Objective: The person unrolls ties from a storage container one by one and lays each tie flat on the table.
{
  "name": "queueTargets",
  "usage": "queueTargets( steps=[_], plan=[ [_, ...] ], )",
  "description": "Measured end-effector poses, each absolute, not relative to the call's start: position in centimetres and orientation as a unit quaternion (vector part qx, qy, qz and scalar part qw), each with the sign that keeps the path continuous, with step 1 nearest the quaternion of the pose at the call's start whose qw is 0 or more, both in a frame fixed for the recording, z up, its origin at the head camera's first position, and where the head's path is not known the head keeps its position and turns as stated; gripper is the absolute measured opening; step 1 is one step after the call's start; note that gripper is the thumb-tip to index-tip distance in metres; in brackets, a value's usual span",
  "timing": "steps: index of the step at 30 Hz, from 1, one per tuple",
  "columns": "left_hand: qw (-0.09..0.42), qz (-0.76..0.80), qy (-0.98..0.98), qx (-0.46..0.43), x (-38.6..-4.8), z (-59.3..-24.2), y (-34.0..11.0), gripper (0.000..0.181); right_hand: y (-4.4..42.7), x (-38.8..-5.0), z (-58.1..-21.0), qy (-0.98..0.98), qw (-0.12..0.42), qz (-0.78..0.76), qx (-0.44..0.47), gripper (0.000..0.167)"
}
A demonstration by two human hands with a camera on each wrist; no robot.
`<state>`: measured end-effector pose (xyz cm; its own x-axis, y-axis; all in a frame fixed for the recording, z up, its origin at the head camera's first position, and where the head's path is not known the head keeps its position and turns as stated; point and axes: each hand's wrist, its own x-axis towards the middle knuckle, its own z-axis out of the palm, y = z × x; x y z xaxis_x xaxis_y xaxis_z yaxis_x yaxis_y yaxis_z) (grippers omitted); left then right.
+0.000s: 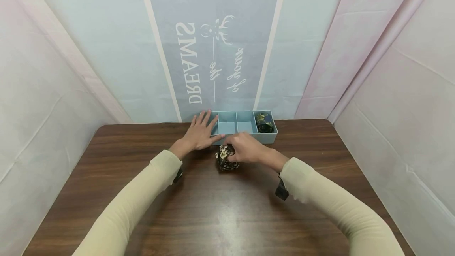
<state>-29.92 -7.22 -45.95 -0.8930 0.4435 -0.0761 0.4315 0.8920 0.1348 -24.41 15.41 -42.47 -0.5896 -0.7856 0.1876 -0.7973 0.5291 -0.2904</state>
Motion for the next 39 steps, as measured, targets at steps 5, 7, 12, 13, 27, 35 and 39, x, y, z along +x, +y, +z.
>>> queueTargets(
  steps=[5, 7, 12, 13, 27, 35, 39],
  plan=[
    [0.052, 0.067, 0.97, 0.229, -30.1, -46.3, -7.3, 0.092, 14.8, -24.3, -43.2, -0.88, 0.01, 0.171, 0.443, 0.039],
    [0.049, 0.068, 0.969, 0.231, -30.2, -46.4, -7.3, 0.091, 14.7, -24.2, -43.4, -0.881, 0.011, 0.169, 0.442, 0.039],
    [0.039, 0.078, 0.968, 0.237, -30.0, -46.4, -7.3, 0.091, 14.4, -23.9, -43.8, -0.881, 0.016, 0.165, 0.443, 0.039],
    [0.036, 0.082, 0.967, 0.239, -30.0, -46.5, -7.3, 0.091, 14.3, -23.8, -43.9, -0.881, 0.017, 0.166, 0.442, 0.039],
    [0.0, 0.114, 0.952, 0.284, -29.4, -47.0, -8.3, 0.085, 14.2, -23.8, -44.9, -0.872, 0.04, 0.155, 0.462, 0.049],
    [-0.03, 0.112, 0.936, 0.331, -27.9, -47.0, -9.2, 0.08, 14.4, -24.0, -45.5, -0.861, 0.063, 0.155, 0.48, 0.058],
    [-0.045, 0.108, 0.93, 0.349, -27.1, -46.8, -9.7, 0.081, 14.4, -24.1, -45.9, -0.858, 0.074, 0.154, 0.484, 0.057]
  ],
)
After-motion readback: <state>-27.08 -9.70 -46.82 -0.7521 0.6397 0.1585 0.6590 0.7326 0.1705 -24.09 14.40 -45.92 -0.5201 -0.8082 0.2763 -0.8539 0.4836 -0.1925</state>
